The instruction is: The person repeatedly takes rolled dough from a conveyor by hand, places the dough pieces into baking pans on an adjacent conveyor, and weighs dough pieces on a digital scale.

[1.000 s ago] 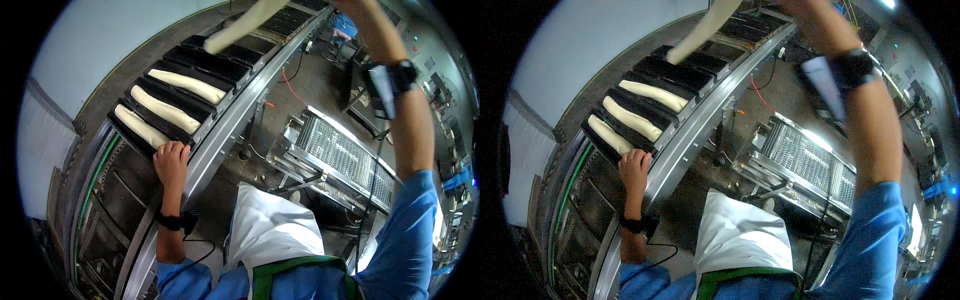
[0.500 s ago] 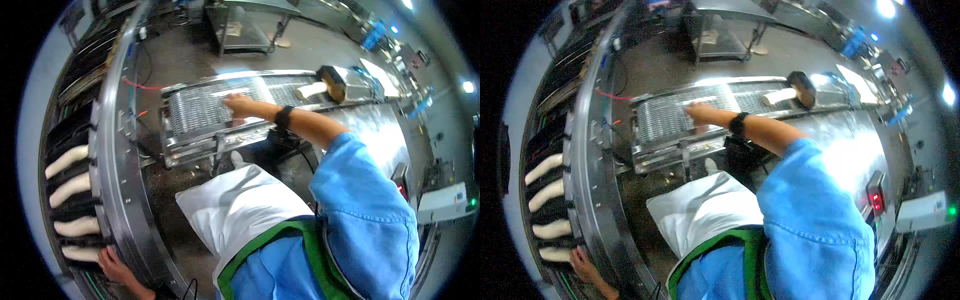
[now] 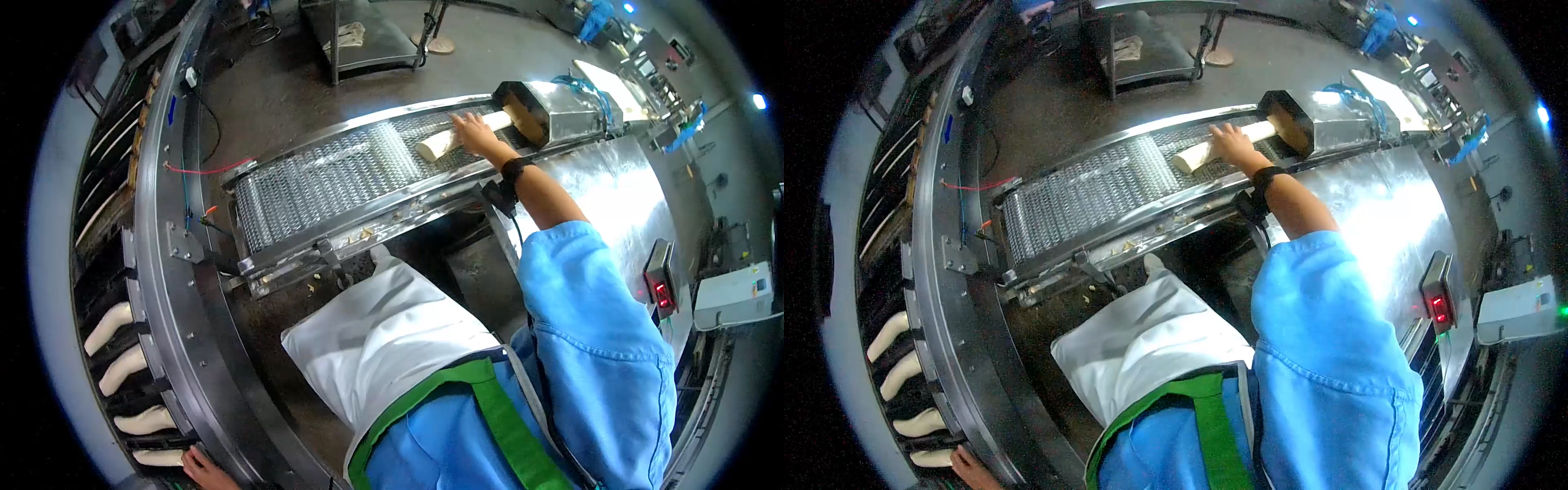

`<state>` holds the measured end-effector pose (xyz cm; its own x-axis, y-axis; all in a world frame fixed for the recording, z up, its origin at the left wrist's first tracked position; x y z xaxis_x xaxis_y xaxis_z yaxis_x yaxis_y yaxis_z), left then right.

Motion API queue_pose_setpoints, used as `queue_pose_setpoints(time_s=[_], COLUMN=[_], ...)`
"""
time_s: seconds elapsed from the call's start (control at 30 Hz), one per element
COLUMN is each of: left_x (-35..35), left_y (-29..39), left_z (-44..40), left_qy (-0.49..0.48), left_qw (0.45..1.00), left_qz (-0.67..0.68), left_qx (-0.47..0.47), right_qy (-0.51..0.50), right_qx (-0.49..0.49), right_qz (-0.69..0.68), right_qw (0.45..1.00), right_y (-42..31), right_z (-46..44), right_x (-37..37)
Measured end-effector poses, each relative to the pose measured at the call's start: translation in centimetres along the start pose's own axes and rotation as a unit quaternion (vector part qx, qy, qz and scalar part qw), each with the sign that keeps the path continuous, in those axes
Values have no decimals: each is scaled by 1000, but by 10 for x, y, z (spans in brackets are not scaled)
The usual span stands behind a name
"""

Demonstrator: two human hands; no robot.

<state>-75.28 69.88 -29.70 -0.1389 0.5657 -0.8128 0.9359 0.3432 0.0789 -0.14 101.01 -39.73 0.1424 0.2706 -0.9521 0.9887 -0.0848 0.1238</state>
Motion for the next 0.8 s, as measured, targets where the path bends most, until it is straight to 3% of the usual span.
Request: queue_pose_setpoints(time_s=[0.07,0.13,0.2,0.27,0.33,0.47,0.53,0.6,0.67,0.7,0.73,0.8], left_x=[-8,-14,-19,-23,-29,-30,-26,-31,-41,-39,-38,-48], left_y=[8,9,11,18,21,17,2,-1,-8,-18,-26,-20], left_z=[0,2,3,1,4,5,11,16,22,26,28,26], left_qy=[7,14,13,-11,19,4,-14,14,42,1,-41,-52], left_qw=[1000,1000,1000,998,999,999,999,999,998,999,997,996], left_qz=[8,14,9,13,15,2,-5,15,35,10,-15,-21], left_qx=[-10,-23,-26,-61,-40,-36,-40,-27,-18,-44,-69,-70], right_qy=[54,43,-17,43,94,68,23,15,119,153,150,265], right_qx=[-11,252,452,593,623,628,527,525,486,423,422,157], right_qz=[51,-44,-252,-370,-411,-359,-459,-456,-486,-521,-521,-355], right_qw=[997,966,856,714,659,687,715,718,716,726,727,883], right_y=[37,89,118,142,133,136,129,137,142,129,118,77], right_z=[-5,-1,15,29,39,25,8,-5,-22,-25,-19,-19], right_x=[15,7,13,29,11,17,33,57,65,48,36,-28])
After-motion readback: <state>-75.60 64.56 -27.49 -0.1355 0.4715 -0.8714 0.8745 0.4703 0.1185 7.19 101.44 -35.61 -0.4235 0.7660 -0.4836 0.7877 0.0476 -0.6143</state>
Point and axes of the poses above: each hand's wrist, its own z-axis away from the middle knuckle, its own x-axis out of the palm, y = z × x, the point moved 7 cm from there along -z, towards the middle knuckle, and after that the axes turned 14 degrees about y, right-handed, at the moved point
